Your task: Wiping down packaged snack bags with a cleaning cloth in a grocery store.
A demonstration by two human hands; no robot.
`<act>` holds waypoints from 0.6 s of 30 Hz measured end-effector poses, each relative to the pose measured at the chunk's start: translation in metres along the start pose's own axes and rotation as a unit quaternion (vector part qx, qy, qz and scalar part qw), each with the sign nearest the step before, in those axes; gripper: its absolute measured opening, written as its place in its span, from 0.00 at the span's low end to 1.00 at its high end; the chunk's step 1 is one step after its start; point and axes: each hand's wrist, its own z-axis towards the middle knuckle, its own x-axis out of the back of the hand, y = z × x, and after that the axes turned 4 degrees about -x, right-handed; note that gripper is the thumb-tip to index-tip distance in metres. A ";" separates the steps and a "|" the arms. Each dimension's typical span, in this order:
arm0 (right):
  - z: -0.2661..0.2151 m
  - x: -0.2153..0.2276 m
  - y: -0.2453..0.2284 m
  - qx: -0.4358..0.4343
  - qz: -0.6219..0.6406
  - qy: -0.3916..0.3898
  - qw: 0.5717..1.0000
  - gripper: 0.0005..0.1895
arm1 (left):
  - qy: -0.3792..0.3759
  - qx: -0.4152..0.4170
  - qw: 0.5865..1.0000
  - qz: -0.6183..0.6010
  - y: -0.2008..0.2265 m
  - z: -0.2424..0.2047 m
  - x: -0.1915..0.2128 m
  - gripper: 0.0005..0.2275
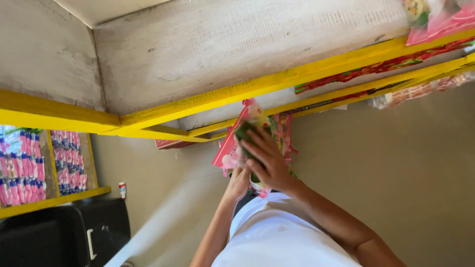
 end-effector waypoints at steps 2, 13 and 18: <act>0.003 0.001 0.009 0.040 -0.014 -0.009 0.999 0.24 | 0.025 0.010 1.000 -0.014 -0.079 -0.006 0.016 0.16; 0.023 -0.003 -0.006 0.092 0.050 -0.029 0.994 0.21 | -0.028 0.059 0.992 0.108 -0.119 -0.009 0.038 0.16; 0.052 0.016 0.006 0.114 -0.031 -0.038 0.992 0.18 | -0.070 0.129 0.969 0.197 -0.060 -0.009 0.023 0.17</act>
